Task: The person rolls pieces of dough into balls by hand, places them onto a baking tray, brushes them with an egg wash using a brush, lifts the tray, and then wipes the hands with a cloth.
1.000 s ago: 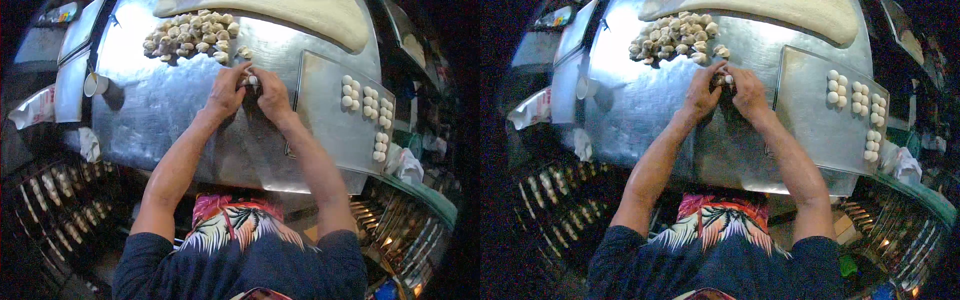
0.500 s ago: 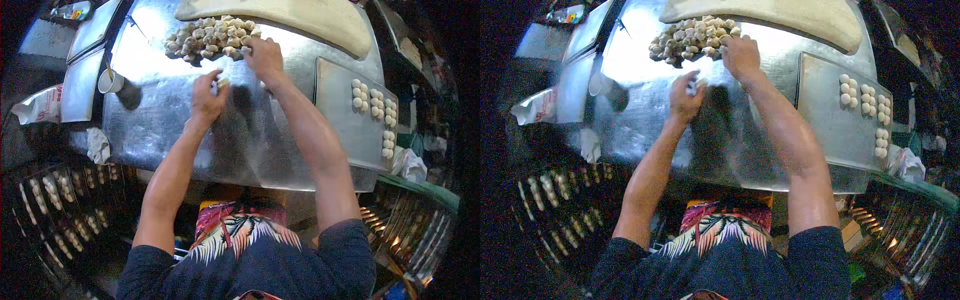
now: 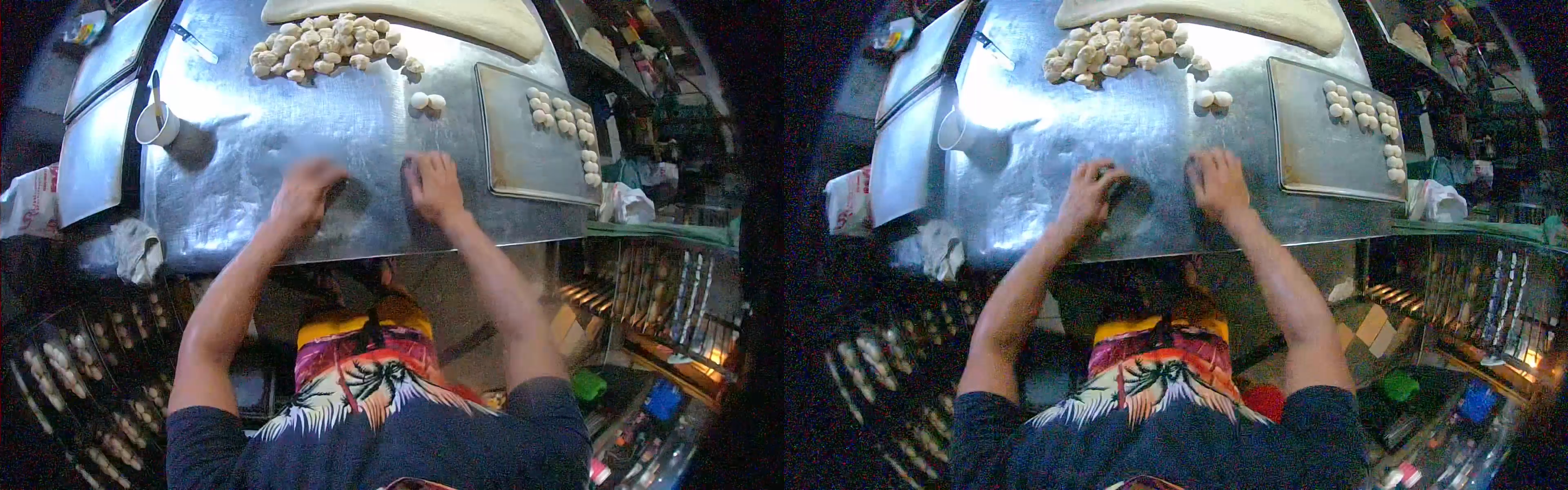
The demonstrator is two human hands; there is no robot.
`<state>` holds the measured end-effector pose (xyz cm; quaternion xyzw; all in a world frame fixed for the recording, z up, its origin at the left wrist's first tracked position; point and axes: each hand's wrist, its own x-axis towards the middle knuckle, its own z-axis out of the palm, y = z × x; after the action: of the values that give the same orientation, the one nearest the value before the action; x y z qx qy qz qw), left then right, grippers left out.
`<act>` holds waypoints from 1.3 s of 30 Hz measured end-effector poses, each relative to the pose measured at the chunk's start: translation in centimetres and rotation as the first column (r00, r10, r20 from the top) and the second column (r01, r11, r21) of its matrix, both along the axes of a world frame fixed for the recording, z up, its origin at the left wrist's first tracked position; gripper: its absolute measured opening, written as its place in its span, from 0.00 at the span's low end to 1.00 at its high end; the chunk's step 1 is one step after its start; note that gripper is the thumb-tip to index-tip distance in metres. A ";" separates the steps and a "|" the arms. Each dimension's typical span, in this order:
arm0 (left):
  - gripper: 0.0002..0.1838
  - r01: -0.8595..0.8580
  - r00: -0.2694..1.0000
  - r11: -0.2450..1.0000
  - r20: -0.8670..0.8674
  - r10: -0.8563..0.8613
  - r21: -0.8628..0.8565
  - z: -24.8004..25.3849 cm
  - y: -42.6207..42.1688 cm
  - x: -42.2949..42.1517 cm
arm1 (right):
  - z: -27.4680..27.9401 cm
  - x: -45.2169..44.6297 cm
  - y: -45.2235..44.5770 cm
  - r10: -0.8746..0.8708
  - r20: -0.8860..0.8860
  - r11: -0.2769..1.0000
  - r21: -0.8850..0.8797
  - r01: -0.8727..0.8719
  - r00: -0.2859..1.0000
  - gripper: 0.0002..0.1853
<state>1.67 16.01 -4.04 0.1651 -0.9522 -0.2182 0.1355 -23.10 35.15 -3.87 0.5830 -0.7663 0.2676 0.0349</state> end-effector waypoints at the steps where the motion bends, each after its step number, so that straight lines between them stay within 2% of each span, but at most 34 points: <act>1: 0.23 -0.041 0.997 0.999 -0.057 0.042 0.022 -1.0 -1.6 -1.3 | -1.0 -2.3 -1.7 0.003 0.037 0.999 -0.041 -0.001 0.999 0.10; 3: 0.21 -0.096 0.986 0.995 -0.136 0.097 0.014 -3.2 -5.8 -2.4 | -2.2 -6.6 -2.6 -0.029 -0.059 0.999 -0.026 0.028 0.998 0.11; 5: 0.20 -0.217 0.952 0.970 -0.195 0.235 0.108 -1.5 -6.3 -0.7 | -2.0 -6.6 -0.5 -0.102 -0.010 0.992 0.072 0.103 0.995 0.12; 6: 0.19 -0.251 0.953 0.963 -0.153 0.263 0.098 -2.1 -5.0 1.2 | -1.6 -6.6 0.7 -0.148 0.005 0.982 0.122 0.146 0.989 0.12; 8: 0.19 -0.308 0.946 0.949 -0.086 0.314 0.073 -3.9 -3.6 4.3 | -0.9 -3.0 3.9 -0.125 0.106 0.985 0.136 0.110 0.986 0.13; 11: 0.17 -0.174 0.984 0.985 -0.037 0.173 -0.007 -0.8 0.9 2.2 | 0.8 1.0 3.7 -0.074 0.168 0.989 0.141 0.051 0.983 0.12; 13: 0.17 -0.056 0.991 0.997 -0.116 0.063 0.059 -1.9 -2.6 -0.1 | 0.1 -2.5 -0.2 -0.003 0.106 0.998 0.062 -0.003 0.994 0.12; 15: 0.17 0.004 0.986 0.995 -0.167 0.014 0.104 -2.7 -6.3 -1.3 | -0.1 -6.0 -2.1 -0.031 0.042 0.997 0.069 0.028 0.999 0.11; 16: 0.16 -0.112 0.983 0.988 -0.130 0.126 0.110 -2.0 -6.9 -1.2 | -0.3 -6.9 -1.7 -0.049 0.018 0.995 0.084 0.047 0.999 0.11; 17: 0.17 -0.182 0.969 0.976 -0.147 0.199 0.123 -2.2 -7.1 -0.1 | -0.1 -7.5 -0.9 -0.100 0.068 0.987 0.129 0.091 0.993 0.15; 18: 0.18 -0.252 0.947 0.958 -0.169 0.272 0.135 -2.0 -7.2 0.9 | -0.6 -6.8 0.3 -0.103 0.120 0.982 0.172 0.081 0.987 0.16; 20: 0.20 -0.295 0.943 0.946 -0.120 0.312 0.136 -3.8 -4.6 3.5 | -1.6 -4.6 2.9 -0.108 0.212 0.970 0.238 0.056 0.971 0.16; 21: 0.21 -0.315 0.940 0.939 -0.095 0.329 0.136 -4.5 -3.4 4.4 | 0.5 -2.7 2.8 -0.016 0.162 0.896 0.440 -0.058 0.987 0.16; 22: 0.23 -0.259 0.963 0.966 -0.076 0.258 -0.010 -3.3 -1.4 3.7 | 0.0 -2.6 2.0 0.033 0.149 0.950 0.303 -0.077 0.988 0.16; 24: 0.22 -0.127 0.990 0.992 -0.059 0.126 -0.021 -1.4 -2.0 0.6 | -1.1 -3.4 0.2 0.126 0.097 0.992 0.005 -0.127 0.987 0.15; 25: 0.21 -0.105 0.989 0.994 -0.106 0.105 0.003 -2.2 -4.5 -0.6 | -1.0 -5.0 -1.2 0.071 0.016 0.974 0.216 -0.073 0.997 0.15; 27: 0.19 -0.055 0.983 0.995 -0.171 0.069 0.081 -4.5 -8.6 -1.1 | -1.8 -8.1 -2.4 0.064 -0.023 0.995 0.079 -0.062 0.998 0.15; 28: 0.16 -0.180 0.977 0.979 -0.100 0.190 0.100 -2.4 -8.6 -1.0 | -1.9 -8.5 -2.2 0.056 -0.038 0.998 0.013 -0.055 0.998 0.15; 29: 0.15 -0.216 0.967 0.974 -0.122 0.223 0.068 -2.5 -8.4 0.1 | -2.2 -8.2 -1.5 -0.036 -0.048 0.999 0.010 0.036 0.998 0.16; 30: 0.14 -0.255 0.954 0.966 -0.157 0.257 0.031 -2.9 -8.1 1.2 | -1.6 -6.8 -0.2 -0.033 -0.006 0.999 0.025 0.033 0.999 0.16; 32: 0.13 -0.384 0.922 0.923 -0.044 0.384 0.006 -4.0 -4.9 3.1 | -0.3 -2.9 2.3 -0.029 0.067 0.999 0.045 0.026 0.997 0.16; 34: 0.13 -0.279 0.958 0.960 -0.060 0.279 0.022 -2.4 -2.0 1.6 | 0.0 -1.8 0.8 0.023 0.088 0.997 0.075 -0.030 0.996 0.16; 36: 0.13 -0.136 0.984 0.990 -0.113 0.138 0.028 -0.5 -3.7 -1.1 | -0.3 -3.6 -2.0 0.047 0.060 0.995 0.085 -0.052 0.997 0.16; 37: 0.14 -0.073 0.983 0.997 -0.171 0.074 0.010 -1.7 -5.8 -1.8 | -0.8 -5.8 -3.3 0.025 0.044 0.994 0.101 -0.029 0.999 0.15; 38: 0.14 -0.054 0.993 0.996 -0.102 0.061 0.070 -2.1 -7.7 -2.2 | -1.1 -6.5 -3.2 -0.001 0.031 0.992 0.128 -0.003 1.000 0.15; 39: 0.14 -0.125 0.988 0.990 -0.087 0.131 0.071 -2.2 -8.6 -1.6 | -1.1 -6.5 -2.6 -0.031 0.053 0.996 0.082 0.027 0.998 0.15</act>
<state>0.06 7.42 -6.23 0.2201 -0.9248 -0.2475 0.1873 -29.58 32.59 -5.01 0.5653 -0.7856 0.2515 -0.0057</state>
